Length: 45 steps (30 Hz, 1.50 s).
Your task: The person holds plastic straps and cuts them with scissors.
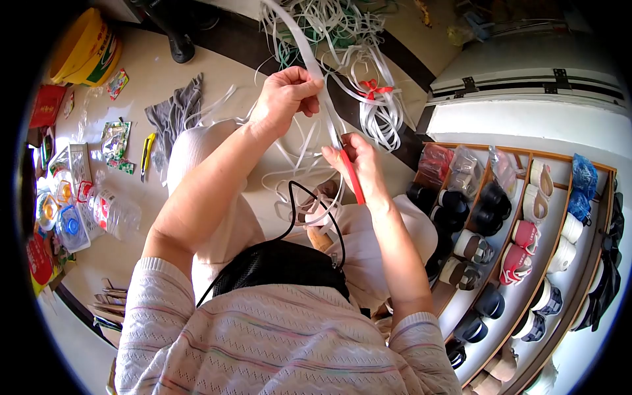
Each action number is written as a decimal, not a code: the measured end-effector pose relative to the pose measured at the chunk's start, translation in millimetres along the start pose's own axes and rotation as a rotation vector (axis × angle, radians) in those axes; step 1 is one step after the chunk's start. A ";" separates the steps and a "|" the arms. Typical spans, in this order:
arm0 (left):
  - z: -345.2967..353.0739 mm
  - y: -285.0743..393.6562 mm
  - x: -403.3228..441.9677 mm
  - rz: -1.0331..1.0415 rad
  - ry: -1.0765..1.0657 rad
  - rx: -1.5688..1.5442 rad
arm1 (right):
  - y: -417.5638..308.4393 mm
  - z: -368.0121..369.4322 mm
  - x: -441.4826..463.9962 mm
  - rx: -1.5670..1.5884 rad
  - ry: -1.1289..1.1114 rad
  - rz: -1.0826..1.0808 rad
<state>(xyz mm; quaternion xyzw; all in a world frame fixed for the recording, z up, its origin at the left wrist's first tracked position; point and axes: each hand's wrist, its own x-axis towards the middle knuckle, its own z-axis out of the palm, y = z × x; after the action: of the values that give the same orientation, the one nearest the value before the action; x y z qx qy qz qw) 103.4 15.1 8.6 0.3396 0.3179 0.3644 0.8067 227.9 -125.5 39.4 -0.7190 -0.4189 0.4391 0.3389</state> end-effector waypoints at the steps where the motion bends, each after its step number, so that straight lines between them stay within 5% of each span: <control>1: 0.8 0.3 -0.9 0.000 -0.004 -0.003 | -0.8 -0.1 -0.7 0.035 -0.002 0.035; 11: 3.5 13.6 -1.1 0.117 -0.029 0.288 | 2.0 -0.5 -7.2 0.078 -0.024 0.065; 17: 2.6 8.1 -3.8 0.018 -0.068 0.412 | 5.6 0.9 -5.8 0.078 -0.012 -0.012; 45: 1.7 12.5 -2.1 -0.015 0.009 0.156 | 2.8 -12.3 -12.9 0.002 -0.028 0.043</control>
<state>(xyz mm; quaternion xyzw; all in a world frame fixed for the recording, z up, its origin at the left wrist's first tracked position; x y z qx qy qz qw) 98.9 19.1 19.9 0.3976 0.3513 0.3340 0.7791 236.6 -139.7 46.2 -0.7211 -0.4076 0.4567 0.3245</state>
